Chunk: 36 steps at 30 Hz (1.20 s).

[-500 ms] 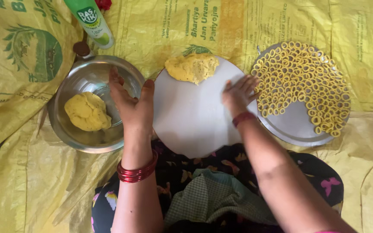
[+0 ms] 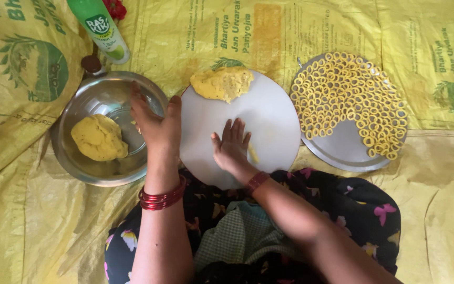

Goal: The person rolls small pieces of yellow dough into thin ropes on a white plate, then joins the ends to form rings and places them on a metal tray. The person repeats this process with multiple pieces of dough.

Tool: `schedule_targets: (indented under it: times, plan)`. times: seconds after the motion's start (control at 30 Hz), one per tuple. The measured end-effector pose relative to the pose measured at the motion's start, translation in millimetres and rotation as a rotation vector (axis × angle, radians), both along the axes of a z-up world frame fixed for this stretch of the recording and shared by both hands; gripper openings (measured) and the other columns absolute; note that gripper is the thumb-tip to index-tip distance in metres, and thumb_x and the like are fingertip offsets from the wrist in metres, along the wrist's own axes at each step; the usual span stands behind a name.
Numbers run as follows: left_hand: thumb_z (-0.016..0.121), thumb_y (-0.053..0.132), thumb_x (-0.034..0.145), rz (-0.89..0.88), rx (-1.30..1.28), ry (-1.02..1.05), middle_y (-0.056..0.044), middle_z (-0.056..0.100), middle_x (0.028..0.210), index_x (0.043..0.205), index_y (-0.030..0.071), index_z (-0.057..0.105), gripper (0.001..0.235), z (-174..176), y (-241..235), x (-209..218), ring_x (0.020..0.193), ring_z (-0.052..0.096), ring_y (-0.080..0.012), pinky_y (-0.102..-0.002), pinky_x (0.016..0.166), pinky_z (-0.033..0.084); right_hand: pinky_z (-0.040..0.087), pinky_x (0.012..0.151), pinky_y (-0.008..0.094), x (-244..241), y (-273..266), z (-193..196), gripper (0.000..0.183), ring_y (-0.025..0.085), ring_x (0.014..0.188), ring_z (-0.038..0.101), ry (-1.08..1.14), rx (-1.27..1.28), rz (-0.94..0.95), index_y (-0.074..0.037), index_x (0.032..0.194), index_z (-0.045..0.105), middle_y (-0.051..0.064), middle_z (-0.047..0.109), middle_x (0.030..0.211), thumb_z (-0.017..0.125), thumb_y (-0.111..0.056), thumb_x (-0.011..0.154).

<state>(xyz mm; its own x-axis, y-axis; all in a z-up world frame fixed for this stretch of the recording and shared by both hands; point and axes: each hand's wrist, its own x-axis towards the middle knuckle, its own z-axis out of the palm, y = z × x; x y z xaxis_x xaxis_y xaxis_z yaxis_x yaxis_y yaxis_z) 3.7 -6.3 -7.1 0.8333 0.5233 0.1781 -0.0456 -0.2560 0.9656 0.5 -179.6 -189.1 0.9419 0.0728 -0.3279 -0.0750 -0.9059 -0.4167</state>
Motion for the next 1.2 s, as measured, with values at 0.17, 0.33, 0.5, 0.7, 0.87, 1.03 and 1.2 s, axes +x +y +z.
schedule_targets:
  times: [0.17,0.33,0.5,0.7,0.87,1.03,1.2]
  plan:
    - [0.076,0.017,0.088,0.04,-0.058,0.027,-0.027,0.033,0.158,0.159,0.0,0.026,0.088,-2,9,-7,0.148,0.038,-0.0384,-0.046,0.122,0.033,0.037,0.115,0.061,26,-67,11,0.073,0.056,0.15,0.028,-0.575,-0.718,0.228,0.005,0.152,0.037,0.04,0.029,0.16,0.048,-0.054,0.111]
    - [0.076,0.017,0.089,0.001,-0.073,-0.044,-0.027,0.029,0.162,0.161,0.001,0.025,0.09,-6,8,1,0.15,0.035,-0.0389,-0.046,0.122,0.032,0.053,0.103,0.043,8,-96,59,0.05,0.033,0.12,0.065,-0.09,0.05,-0.21,-0.005,0.134,0.062,0.018,0.066,0.132,0.063,-0.041,0.099]
    - [0.079,0.019,0.087,0.019,0.048,0.092,-0.027,0.032,0.159,0.159,0.001,0.027,0.09,-9,4,0,0.147,0.035,-0.0396,-0.046,0.119,0.03,0.051,0.095,0.045,-13,-67,76,0.043,0.034,0.105,0.064,-0.185,-0.134,-0.02,-0.011,0.124,0.067,0.015,0.064,0.12,0.07,-0.024,0.083]
    - [0.077,0.018,0.088,0.027,-0.022,-0.008,-0.027,0.035,0.158,0.158,-0.003,0.029,0.087,-15,13,-1,0.146,0.041,-0.0374,-0.044,0.12,0.035,0.051,0.097,0.043,7,-97,84,0.033,0.03,0.112,0.064,-0.195,-0.177,0.124,-0.02,0.122,0.072,0.01,0.066,0.117,0.069,-0.023,0.089]
    - [0.077,0.017,0.087,-0.027,-0.018,-0.033,-0.027,0.036,0.158,0.158,-0.003,0.028,0.088,-19,7,2,0.146,0.041,-0.0371,-0.045,0.119,0.035,0.055,0.095,0.038,49,-128,74,0.028,0.029,0.103,0.07,-0.2,0.062,-0.077,-0.018,0.116,0.073,0.012,0.071,0.114,0.07,-0.03,0.091]
    - [0.076,0.018,0.089,-0.027,0.018,0.008,-0.028,0.034,0.157,0.159,-0.002,0.027,0.088,-15,7,5,0.145,0.041,-0.0379,-0.045,0.119,0.035,0.048,0.111,0.042,77,-136,39,0.044,0.037,0.124,0.062,-0.572,0.151,-0.184,0.001,0.122,0.069,0.025,0.068,0.126,0.06,-0.036,0.101]
    - [0.075,0.018,0.09,-0.034,0.042,0.01,-0.028,0.035,0.156,0.16,-0.002,0.027,0.087,-12,4,-1,0.145,0.041,-0.0383,-0.046,0.12,0.035,0.003,0.117,0.067,-11,-56,5,0.085,0.045,0.155,0.0,-0.155,-0.127,-0.188,0.002,0.159,0.015,0.026,0.005,0.168,0.03,-0.059,0.101]
